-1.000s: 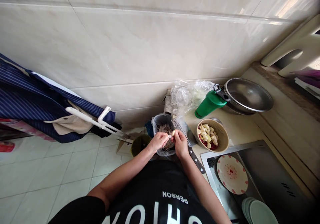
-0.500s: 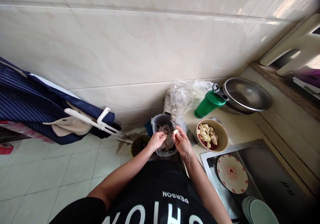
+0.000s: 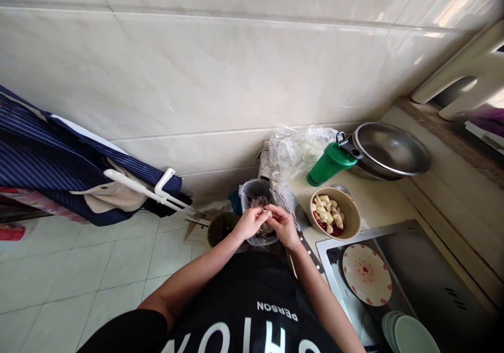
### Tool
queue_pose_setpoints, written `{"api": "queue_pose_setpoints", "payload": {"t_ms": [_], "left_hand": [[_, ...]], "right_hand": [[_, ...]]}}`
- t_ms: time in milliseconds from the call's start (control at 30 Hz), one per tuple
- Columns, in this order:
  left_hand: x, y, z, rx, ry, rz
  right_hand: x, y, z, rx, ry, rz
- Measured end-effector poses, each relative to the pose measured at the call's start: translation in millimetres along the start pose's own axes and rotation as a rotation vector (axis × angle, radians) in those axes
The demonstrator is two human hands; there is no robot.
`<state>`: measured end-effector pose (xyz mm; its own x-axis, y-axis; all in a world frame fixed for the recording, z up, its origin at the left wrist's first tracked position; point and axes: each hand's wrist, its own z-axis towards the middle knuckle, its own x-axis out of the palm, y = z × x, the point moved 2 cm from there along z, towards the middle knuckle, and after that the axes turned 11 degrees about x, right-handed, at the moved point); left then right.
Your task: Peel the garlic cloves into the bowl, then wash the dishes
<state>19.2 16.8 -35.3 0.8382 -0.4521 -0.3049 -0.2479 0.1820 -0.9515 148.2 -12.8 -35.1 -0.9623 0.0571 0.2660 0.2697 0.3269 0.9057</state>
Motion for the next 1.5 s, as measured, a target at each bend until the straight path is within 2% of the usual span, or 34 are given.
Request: {"api": "queue_pose_setpoints", "payload": {"t_ms": [100,267,367,467,567,667,733,867,1067,1267,1500], "left_hand": [[-3.5,-3,-1,0.037,0.032,0.002],[-8.6,-8,-3,0.066,0.062,0.004],[-10.0,-10,-3,0.066,0.080,-0.001],[-9.7,-10,-3,0.025,0.091,-0.060],[-8.7,-11,-4,-0.001,0.091,-0.112],[-8.9,-14,-5,0.032,0.094,-0.033],[-9.7,-16,-5,0.064,0.103,0.020],[-11.2,-19,-5,0.085,0.135,0.035],[-11.4,-20,-4,0.055,0.136,0.018],[-8.8,-13,-5,-0.012,0.134,-0.139],[-8.8,-11,-5,0.037,0.109,-0.085]], "right_hand": [[-1,2,-1,-0.032,0.026,-0.096],[-4,-1,-5,0.166,0.115,0.175],[-6,-4,-6,0.196,0.117,0.231],[-6,-5,-5,0.142,0.128,0.157],[-5,0,-5,0.008,0.112,-0.036],[-4,10,-7,-0.148,0.059,-0.285],[-4,15,-9,-0.206,0.042,-0.372],[-6,14,-9,-0.180,0.085,-0.342],[-10,0,-7,-0.054,0.123,-0.132],[-8,10,-9,-0.159,0.094,-0.243],[-4,17,-11,-0.177,0.077,-0.295]]}}
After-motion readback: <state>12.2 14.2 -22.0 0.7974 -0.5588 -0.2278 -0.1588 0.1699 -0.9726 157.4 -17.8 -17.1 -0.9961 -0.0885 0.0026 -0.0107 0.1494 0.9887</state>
